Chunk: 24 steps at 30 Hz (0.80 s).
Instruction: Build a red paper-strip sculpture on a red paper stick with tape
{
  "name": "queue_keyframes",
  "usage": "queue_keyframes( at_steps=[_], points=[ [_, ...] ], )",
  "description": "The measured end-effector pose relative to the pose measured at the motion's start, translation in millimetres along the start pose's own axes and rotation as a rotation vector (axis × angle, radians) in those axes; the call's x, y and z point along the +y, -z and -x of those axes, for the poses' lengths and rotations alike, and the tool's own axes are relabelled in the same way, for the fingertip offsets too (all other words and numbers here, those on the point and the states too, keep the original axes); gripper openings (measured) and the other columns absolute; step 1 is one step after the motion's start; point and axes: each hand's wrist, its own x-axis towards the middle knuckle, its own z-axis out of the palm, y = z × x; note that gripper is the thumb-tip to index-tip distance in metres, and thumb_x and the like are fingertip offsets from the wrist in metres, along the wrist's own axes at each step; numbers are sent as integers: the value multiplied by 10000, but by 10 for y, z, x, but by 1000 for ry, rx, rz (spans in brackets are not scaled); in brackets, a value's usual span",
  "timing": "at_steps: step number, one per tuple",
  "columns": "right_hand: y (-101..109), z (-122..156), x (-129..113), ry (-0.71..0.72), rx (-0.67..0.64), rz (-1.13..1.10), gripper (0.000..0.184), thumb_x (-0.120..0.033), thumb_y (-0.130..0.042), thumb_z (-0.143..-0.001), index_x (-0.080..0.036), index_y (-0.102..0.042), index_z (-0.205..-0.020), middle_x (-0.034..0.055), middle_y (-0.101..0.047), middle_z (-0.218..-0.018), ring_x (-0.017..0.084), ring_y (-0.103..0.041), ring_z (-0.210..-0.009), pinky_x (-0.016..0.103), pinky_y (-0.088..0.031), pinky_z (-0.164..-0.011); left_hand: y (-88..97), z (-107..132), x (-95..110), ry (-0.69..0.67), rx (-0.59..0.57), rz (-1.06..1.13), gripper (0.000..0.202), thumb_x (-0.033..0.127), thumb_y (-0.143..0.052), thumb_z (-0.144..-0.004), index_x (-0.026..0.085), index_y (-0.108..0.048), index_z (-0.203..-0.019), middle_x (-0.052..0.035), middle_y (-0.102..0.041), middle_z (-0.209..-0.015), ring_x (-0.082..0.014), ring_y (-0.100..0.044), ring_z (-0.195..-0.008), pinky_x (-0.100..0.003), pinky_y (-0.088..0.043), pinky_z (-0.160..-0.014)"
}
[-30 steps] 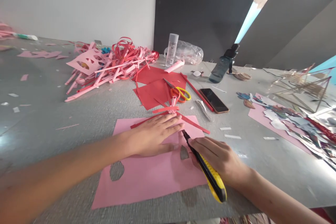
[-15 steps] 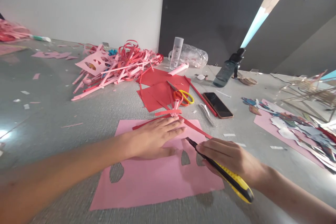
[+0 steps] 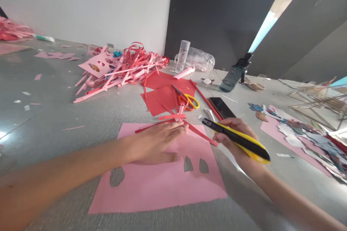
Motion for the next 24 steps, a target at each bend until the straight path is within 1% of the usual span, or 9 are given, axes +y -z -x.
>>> queue_keyframes(
  at_steps=[2,3,5,7,10,13,16,19,24],
  points=[
    [-97,-19,60,-148,28,-194,292,-394,-789,-872,-245,-659,-1087,12,-744,-806,185,-729,-716,300,-610,-675,11,12,-32,-4,-1,-4,829,620,-473,-1000,110,-280,-1624,-149,-175,-1726,-314,-161,-1605,-453,-190,-1294],
    [-133,-21,95,-189,26,-271,285,-391,-804,-857,-245,-680,-1068,11,-747,-817,180,-725,-733,297,-604,-692,14,17,-50,-7,-1,-8,820,612,-497,-991,127,-291,-1619,-139,-175,-1729,-310,-167,-1604,-448,-205,-1291],
    [-168,-5,158,-239,29,-393,275,-388,-829,-832,-251,-715,-1041,14,-757,-849,173,-719,-758,292,-593,-716,12,22,-79,-12,-2,-21,813,619,-511,-981,151,-303,-1612,-122,-172,-1735,-302,-166,-1605,-446,-219,-1286],
    [-163,34,199,-253,37,-465,269,-406,-842,-815,-253,-742,-1012,19,-766,-852,172,-712,-739,292,-587,-699,5,22,-93,-14,-1,-38,798,633,-489,-986,158,-316,-1604,-118,-175,-1736,-298,-160,-1607,-453,-217,-1284],
    [-124,85,220,-281,-9,-425,274,-420,-836,-820,-230,-781,-1011,44,-781,-831,195,-719,-714,316,-597,-682,-14,14,-98,-15,6,-65,779,612,-476,-999,185,-285,-1621,-101,-173,-1738,-289,-159,-1608,-458,-204,-1285],
    [-109,88,222,-299,-63,-353,287,-428,-826,-830,-222,-799,-1027,62,-797,-856,209,-730,-704,334,-611,-679,-31,-4,-106,-34,1,-97,775,563,-500,-1003,240,-221,-1650,-52,-177,-1740,-267,-146,-1611,-439,-168,-1295],
    [-124,65,210,-288,-113,-316,277,-446,-827,-824,-242,-815,-1012,57,-804,-865,208,-740,-707,333,-622,-689,-38,-21,-121,-56,1,-126,751,556,-493,-1008,240,-252,-1645,-31,-194,-1735,-251,-136,-1613,-411,-140,-1301],
    [-138,47,175,-286,-118,-311,255,-450,-826,-823,-258,-823,-991,48,-804,-842,202,-744,-696,330,-629,-693,-39,-31,-132,-78,21,-130,741,565,-492,-1008,221,-292,-1634,-41,-224,-1727,-251,-154,-1610,-398,-142,-1299],
    [-134,23,129,-276,-156,-266,230,-425,-828,-826,-257,-831,-984,55,-810,-900,193,-745,-715,328,-623,-726,-32,-31,-121,-81,38,-118,737,560,-519,-998,210,-334,-1620,-46,-263,-1715,-262,-174,-1606,-402,-154,-1298]
  ],
)
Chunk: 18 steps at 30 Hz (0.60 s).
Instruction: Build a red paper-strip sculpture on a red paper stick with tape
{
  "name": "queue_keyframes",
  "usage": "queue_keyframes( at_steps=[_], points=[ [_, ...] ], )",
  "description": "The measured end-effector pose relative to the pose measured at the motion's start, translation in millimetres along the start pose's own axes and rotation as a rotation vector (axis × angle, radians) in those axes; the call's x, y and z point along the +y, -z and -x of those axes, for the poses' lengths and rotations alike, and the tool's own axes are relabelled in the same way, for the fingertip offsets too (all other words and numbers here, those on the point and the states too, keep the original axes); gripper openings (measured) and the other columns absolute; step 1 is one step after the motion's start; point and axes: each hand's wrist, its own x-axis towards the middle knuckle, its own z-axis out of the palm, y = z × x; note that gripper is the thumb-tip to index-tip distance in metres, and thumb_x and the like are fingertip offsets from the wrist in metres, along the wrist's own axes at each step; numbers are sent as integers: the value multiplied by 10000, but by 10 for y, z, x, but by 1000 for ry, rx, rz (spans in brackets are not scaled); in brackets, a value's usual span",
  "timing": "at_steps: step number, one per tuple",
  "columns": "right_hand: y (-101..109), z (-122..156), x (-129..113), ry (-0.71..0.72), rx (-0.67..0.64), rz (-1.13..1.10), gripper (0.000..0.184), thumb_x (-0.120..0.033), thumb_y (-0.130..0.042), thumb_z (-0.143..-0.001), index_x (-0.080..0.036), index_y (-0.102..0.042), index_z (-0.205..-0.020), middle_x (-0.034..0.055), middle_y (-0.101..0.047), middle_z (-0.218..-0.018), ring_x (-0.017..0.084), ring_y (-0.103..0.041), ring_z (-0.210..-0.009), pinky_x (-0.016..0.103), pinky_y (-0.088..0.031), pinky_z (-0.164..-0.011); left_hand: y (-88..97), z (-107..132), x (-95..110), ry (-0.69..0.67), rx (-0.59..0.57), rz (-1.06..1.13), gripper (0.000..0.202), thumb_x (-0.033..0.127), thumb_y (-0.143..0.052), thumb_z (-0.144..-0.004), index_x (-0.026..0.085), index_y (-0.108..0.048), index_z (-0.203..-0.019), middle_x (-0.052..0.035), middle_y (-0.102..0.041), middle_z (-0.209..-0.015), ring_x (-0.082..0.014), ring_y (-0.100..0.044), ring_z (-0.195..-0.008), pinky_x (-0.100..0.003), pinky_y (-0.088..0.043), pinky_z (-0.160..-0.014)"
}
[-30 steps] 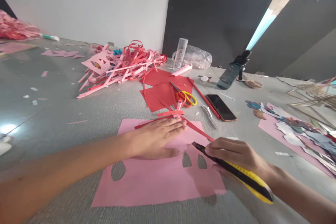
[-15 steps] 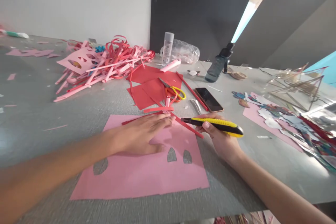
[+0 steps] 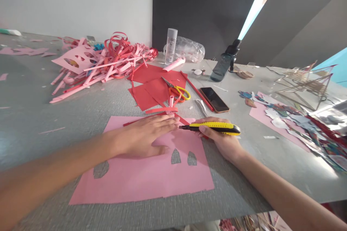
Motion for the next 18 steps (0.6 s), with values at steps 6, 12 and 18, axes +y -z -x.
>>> queue_keyframes(
  at_steps=[6,12,18],
  points=[
    [27,-38,35,9,-29,-6,213,-415,-827,-834,-278,-833,-997,46,-802,-903,188,-729,-743,312,-601,-725,22,3,15,18,-39,8,758,577,-495,-1004,197,-301,-1630,-43,-222,-1726,-247,-147,-1612,-397,-142,-1302],
    [87,-97,1,65,-115,59,199,-353,-851,-799,-258,-837,-974,47,-796,-950,170,-710,-758,269,-573,-673,26,-8,8,13,-56,19,756,598,-472,-1007,213,-294,-1633,-33,-212,-1729,-248,-129,-1614,-405,-121,-1305],
    [137,-149,-68,83,-145,97,202,-356,-837,-806,-233,-838,-966,36,-767,-811,154,-677,-688,248,-548,-601,28,2,10,25,-56,23,756,565,-496,-1006,240,-255,-1644,-43,-194,-1735,-255,-144,-1612,-406,-133,-1300]
  ],
)
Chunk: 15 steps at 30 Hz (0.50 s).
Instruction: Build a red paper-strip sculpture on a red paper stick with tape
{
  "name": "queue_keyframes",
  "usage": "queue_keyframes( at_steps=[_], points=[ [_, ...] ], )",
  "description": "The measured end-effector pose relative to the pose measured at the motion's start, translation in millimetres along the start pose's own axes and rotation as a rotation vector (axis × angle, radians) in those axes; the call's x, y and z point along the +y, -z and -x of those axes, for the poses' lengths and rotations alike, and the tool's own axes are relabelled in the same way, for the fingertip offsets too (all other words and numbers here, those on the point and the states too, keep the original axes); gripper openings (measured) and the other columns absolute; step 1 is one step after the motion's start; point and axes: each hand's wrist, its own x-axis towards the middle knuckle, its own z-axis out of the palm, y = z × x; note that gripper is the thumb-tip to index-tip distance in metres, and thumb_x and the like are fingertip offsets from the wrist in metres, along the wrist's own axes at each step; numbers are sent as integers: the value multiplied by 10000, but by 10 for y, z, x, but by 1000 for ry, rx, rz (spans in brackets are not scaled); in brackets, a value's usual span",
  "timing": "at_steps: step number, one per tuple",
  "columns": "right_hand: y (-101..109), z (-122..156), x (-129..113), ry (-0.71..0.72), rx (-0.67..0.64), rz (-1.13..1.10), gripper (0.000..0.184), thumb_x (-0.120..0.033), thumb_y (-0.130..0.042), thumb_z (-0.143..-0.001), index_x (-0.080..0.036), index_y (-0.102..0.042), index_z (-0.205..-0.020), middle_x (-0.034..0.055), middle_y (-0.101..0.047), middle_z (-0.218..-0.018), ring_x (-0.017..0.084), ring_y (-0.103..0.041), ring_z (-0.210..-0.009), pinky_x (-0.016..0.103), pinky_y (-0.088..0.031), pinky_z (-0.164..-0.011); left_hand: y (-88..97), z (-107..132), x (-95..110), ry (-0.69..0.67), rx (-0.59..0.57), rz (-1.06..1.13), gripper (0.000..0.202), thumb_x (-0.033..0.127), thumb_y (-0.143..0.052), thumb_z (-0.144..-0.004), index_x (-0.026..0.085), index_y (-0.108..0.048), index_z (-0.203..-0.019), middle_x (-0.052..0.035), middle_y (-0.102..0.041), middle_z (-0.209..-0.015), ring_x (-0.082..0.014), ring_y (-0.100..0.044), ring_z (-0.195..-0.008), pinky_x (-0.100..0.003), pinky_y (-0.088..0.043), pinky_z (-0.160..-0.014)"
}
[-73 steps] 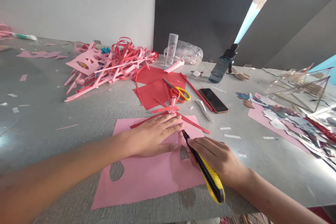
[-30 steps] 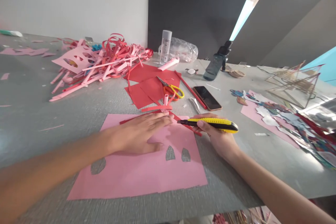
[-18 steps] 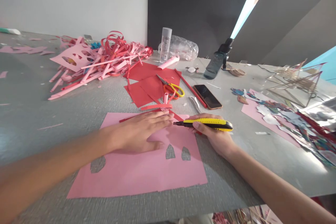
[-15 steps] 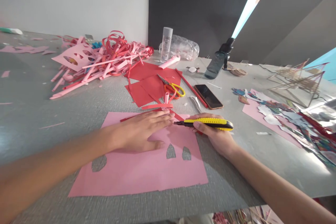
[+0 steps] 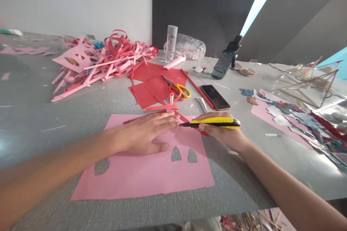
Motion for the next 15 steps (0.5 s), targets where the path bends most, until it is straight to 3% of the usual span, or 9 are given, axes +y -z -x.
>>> queue_keyframes(
  at_steps=[8,15],
  points=[
    [-42,83,-18,69,46,96,169,-361,-783,-863,-222,-797,-958,41,-774,-866,169,-714,-692,266,-556,-592,-15,10,-6,-43,42,-22,742,547,-510,-1010,259,-256,-1645,-54,-204,-1733,-275,-171,-1606,-421,-158,-1296],
    [-142,153,-133,348,57,364,66,-230,-692,-913,-215,-725,-968,9,-749,-799,135,-707,-657,248,-539,-637,-42,27,-14,-92,98,-25,677,529,-492,-1026,270,-316,-1626,-42,-245,-1724,-280,-189,-1602,-424,-176,-1300]
  ],
)
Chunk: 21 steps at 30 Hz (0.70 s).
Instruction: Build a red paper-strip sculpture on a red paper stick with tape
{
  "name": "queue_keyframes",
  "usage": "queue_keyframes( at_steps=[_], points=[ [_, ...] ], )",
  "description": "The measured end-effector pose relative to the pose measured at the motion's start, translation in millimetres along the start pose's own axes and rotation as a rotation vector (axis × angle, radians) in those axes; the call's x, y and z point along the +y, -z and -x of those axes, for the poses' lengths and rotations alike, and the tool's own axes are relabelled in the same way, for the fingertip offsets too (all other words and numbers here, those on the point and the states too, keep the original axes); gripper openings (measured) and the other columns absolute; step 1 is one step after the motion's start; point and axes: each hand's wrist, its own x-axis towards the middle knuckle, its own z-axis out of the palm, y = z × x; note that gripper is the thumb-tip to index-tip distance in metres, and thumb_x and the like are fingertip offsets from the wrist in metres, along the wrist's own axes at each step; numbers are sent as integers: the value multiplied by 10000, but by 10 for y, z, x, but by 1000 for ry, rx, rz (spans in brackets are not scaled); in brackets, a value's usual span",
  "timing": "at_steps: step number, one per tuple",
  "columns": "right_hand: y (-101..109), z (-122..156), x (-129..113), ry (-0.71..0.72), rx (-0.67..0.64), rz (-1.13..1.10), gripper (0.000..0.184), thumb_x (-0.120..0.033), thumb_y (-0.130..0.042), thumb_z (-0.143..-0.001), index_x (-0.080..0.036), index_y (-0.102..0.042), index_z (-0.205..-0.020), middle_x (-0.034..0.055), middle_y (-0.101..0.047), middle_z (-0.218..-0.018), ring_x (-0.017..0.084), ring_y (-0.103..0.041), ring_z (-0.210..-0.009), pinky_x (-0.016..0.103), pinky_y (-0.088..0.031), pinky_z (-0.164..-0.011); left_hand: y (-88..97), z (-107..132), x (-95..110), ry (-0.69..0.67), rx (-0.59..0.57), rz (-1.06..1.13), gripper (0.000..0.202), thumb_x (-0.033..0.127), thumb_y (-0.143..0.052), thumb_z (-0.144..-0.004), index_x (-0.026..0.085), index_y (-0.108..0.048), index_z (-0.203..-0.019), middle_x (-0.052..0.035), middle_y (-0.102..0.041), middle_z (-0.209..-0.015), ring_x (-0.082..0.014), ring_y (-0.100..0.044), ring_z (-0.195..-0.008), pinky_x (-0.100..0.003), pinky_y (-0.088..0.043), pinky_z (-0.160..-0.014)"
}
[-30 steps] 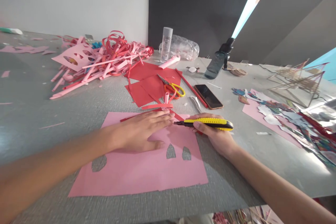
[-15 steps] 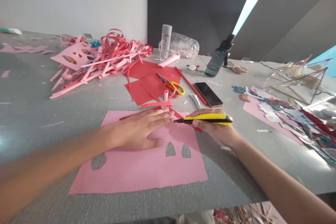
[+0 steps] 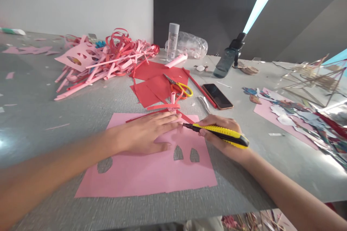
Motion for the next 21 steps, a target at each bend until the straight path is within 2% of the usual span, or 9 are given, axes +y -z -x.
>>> queue_keyframes(
  at_steps=[6,12,15,21],
  points=[
    [-51,88,33,97,15,42,85,-193,-660,-927,-231,-676,-1001,23,-731,-841,142,-689,-668,265,-540,-634,16,-13,33,1,-14,-22,668,556,-460,-1031,236,-363,-1609,-61,-281,-1711,-295,-197,-1599,-445,-172,-1300],
    [-84,193,112,65,13,74,137,-201,-662,-933,-254,-664,-1059,52,-743,-966,182,-723,-813,309,-571,-731,17,4,43,-1,-11,-15,654,549,-415,-1049,211,-352,-1605,-62,-285,-1712,-272,-168,-1607,-410,-149,-1304],
    [-80,188,97,72,14,72,143,-201,-656,-937,-256,-669,-1069,52,-748,-981,186,-730,-835,313,-573,-737,22,4,44,-7,-6,-15,598,506,-462,-1039,244,-406,-1573,-55,-242,-1727,-292,-154,-1608,-435,-156,-1299],
    [-88,182,57,87,29,96,163,-186,-648,-932,-264,-677,-1072,51,-756,-977,197,-739,-837,326,-592,-745,32,-3,51,-15,12,22,576,453,-537,-1009,256,-450,-1544,-44,-290,-1712,-309,-166,-1605,-455,-185,-1298]
  ],
)
